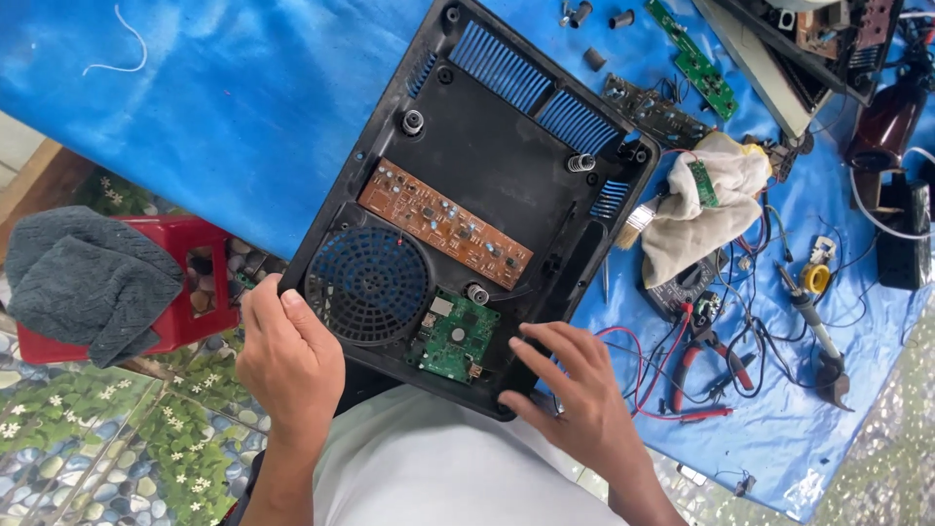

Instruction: Cleaning the interior of an induction cooker casing and positioning the main and auxiliary circuit boards into their slots.

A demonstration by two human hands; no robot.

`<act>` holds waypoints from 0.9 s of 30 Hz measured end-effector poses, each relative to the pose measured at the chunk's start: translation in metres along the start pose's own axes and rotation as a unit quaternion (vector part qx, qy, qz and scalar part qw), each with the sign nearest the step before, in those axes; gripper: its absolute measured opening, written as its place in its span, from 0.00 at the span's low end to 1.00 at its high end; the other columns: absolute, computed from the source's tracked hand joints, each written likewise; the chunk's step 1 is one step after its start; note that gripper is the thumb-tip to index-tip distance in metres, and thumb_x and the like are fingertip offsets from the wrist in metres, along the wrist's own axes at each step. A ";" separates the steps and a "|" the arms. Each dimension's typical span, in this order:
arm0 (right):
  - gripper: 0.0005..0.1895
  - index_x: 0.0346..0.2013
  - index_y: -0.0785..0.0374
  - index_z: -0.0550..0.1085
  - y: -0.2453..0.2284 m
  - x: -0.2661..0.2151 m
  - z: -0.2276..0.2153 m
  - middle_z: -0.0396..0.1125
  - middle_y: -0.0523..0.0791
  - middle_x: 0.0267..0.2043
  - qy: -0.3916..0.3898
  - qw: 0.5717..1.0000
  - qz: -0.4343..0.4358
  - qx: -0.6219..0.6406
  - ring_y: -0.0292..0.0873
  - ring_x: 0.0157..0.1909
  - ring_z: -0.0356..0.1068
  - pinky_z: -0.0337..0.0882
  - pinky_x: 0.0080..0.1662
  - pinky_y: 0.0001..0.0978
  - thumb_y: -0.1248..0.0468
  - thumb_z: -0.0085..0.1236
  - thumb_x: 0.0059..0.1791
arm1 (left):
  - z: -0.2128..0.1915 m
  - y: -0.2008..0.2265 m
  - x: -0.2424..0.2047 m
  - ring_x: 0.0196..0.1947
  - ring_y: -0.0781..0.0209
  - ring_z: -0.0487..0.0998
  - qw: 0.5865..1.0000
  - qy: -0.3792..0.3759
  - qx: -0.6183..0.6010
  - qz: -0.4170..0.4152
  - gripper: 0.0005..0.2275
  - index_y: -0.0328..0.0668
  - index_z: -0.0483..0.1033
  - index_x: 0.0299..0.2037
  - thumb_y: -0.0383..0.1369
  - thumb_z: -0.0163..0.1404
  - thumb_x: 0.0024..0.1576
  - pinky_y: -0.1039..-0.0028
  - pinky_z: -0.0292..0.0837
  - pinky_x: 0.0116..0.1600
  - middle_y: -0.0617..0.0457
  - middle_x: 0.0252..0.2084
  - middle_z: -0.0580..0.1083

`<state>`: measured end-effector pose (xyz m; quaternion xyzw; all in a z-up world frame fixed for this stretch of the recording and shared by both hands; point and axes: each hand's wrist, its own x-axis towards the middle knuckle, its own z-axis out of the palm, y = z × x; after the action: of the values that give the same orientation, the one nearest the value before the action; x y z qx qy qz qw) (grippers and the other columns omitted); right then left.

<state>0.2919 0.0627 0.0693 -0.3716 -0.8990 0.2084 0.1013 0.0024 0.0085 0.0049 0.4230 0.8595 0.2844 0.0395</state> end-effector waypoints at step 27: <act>0.39 0.68 0.45 0.67 -0.001 -0.006 0.031 0.57 0.48 0.75 0.045 0.996 -0.015 -0.070 0.57 0.76 0.57 0.49 0.73 0.67 0.32 0.60 0.48 | 0.001 0.004 0.004 0.35 0.34 0.77 0.997 -0.011 -0.075 0.013 0.12 0.27 0.69 0.54 0.29 0.36 0.71 0.55 0.69 0.29 0.35 0.45 0.74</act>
<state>0.2850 0.0489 0.0420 -0.3733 -0.9113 0.1270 0.1187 0.0032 0.0139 0.0069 0.4329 0.8298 0.3437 0.0771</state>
